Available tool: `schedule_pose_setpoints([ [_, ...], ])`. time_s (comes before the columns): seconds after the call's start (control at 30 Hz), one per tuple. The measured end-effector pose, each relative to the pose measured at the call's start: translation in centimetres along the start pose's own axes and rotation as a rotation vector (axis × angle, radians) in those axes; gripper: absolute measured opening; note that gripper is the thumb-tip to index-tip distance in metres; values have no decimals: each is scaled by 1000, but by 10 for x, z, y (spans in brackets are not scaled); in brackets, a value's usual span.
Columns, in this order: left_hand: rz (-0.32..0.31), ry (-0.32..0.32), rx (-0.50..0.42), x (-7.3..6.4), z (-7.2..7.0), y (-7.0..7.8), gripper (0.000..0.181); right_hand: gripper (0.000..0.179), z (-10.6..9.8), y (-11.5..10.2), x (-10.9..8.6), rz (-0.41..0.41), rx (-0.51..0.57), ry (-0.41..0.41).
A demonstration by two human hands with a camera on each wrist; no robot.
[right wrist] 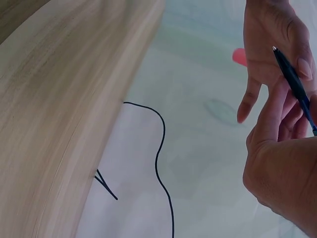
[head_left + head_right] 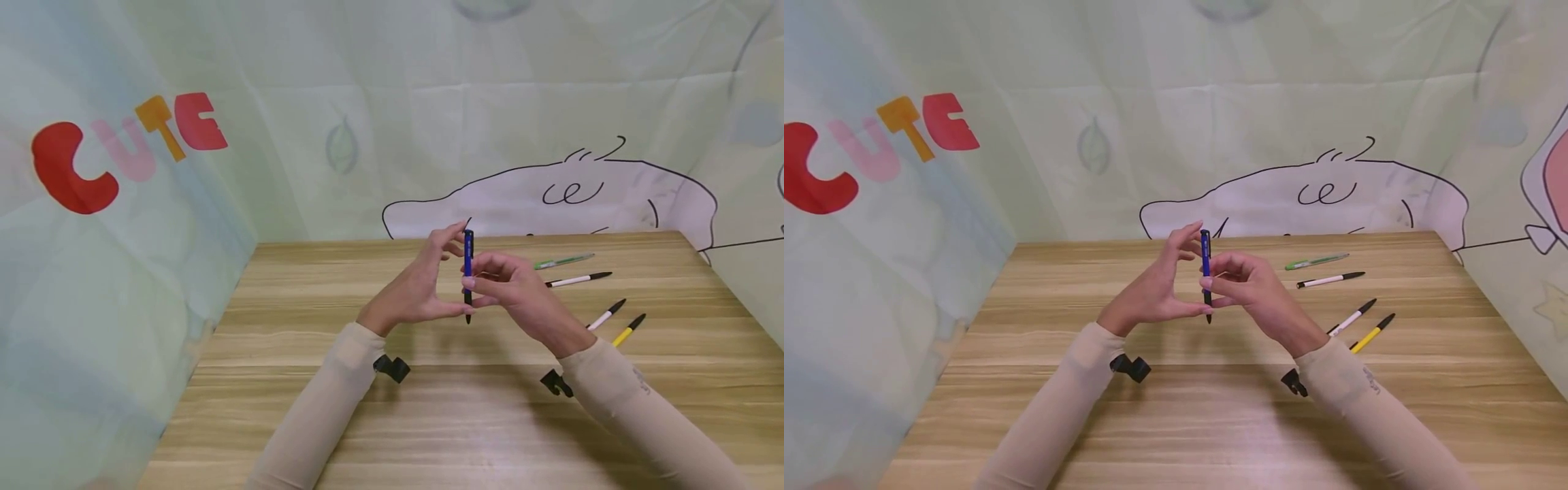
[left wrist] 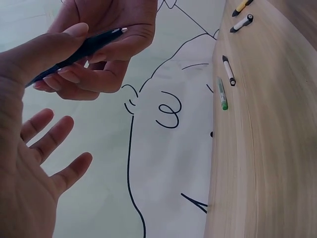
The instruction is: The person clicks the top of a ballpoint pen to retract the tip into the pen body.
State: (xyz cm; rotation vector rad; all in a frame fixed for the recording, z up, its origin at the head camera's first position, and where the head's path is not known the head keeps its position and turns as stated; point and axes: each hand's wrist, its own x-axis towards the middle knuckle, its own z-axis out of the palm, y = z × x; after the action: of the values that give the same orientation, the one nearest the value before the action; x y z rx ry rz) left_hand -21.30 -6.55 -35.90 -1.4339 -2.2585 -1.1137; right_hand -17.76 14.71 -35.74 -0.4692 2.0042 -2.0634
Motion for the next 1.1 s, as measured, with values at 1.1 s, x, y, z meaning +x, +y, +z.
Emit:
schedule_pose_setpoints([
  [1.1, -45, 0, -26, 0, 2, 6, 118, 21, 5, 2, -1, -26, -20, 46],
])
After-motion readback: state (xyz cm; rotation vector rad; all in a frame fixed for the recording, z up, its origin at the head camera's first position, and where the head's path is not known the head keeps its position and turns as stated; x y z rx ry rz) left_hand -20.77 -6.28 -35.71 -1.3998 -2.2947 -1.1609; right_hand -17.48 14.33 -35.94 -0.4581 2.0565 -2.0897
